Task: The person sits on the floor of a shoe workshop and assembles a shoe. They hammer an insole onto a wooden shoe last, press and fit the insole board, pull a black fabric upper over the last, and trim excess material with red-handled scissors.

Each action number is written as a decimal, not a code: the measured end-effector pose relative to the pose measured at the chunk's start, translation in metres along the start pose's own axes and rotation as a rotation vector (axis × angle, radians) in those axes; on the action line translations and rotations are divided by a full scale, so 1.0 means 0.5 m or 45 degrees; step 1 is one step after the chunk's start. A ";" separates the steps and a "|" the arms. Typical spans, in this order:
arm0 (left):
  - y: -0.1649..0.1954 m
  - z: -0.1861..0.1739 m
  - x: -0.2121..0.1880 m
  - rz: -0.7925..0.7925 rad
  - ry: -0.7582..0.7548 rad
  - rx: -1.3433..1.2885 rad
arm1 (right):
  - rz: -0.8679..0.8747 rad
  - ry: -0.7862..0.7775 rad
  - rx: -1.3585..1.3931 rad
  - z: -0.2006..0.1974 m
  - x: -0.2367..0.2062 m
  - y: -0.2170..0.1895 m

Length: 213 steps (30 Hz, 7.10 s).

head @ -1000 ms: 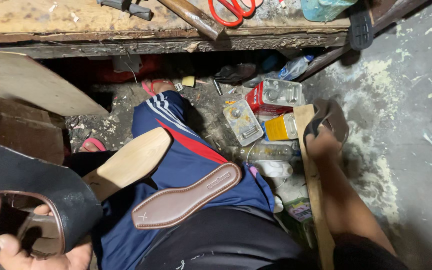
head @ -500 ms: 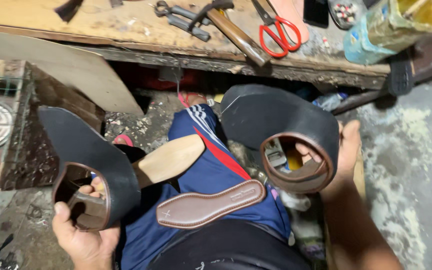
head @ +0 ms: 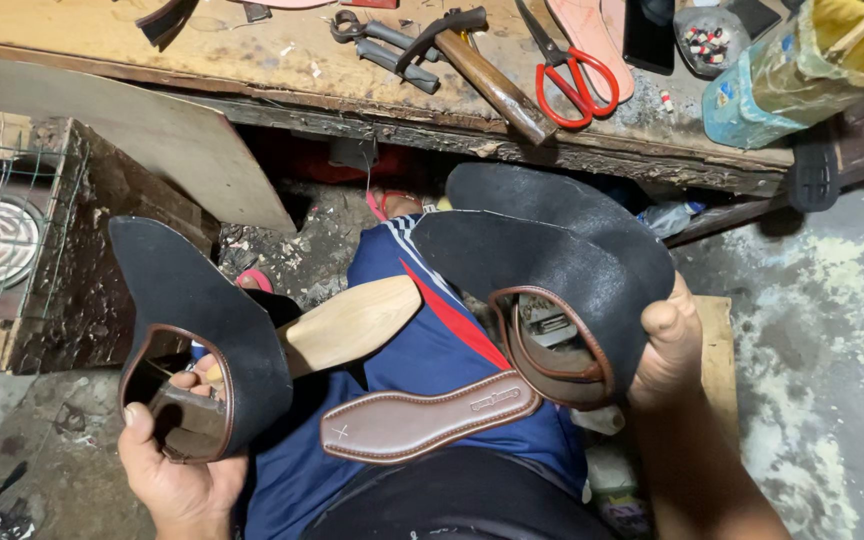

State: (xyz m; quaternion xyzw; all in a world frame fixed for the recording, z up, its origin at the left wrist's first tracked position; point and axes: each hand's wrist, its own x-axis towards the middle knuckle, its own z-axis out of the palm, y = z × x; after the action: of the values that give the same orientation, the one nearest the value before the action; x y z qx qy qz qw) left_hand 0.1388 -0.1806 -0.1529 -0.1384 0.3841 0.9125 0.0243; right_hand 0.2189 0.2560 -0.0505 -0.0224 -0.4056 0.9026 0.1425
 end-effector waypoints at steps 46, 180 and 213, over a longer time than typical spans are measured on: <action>0.014 0.010 0.008 -0.017 0.028 0.051 | 0.224 -0.232 0.532 -0.070 0.021 0.112; 0.067 0.143 -0.087 -0.238 -0.185 -0.374 | 0.622 -0.292 0.448 0.077 0.039 0.218; 0.117 0.084 -0.014 -0.306 -0.235 -0.827 | 0.224 0.168 -0.511 -0.030 0.252 0.099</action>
State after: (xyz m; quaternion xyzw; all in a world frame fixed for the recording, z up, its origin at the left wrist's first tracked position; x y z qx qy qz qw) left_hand 0.1271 -0.1917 -0.0826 -0.1000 0.0512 0.9863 0.1207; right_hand 0.0887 0.2707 -0.0876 -0.1446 -0.5631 0.8094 0.0824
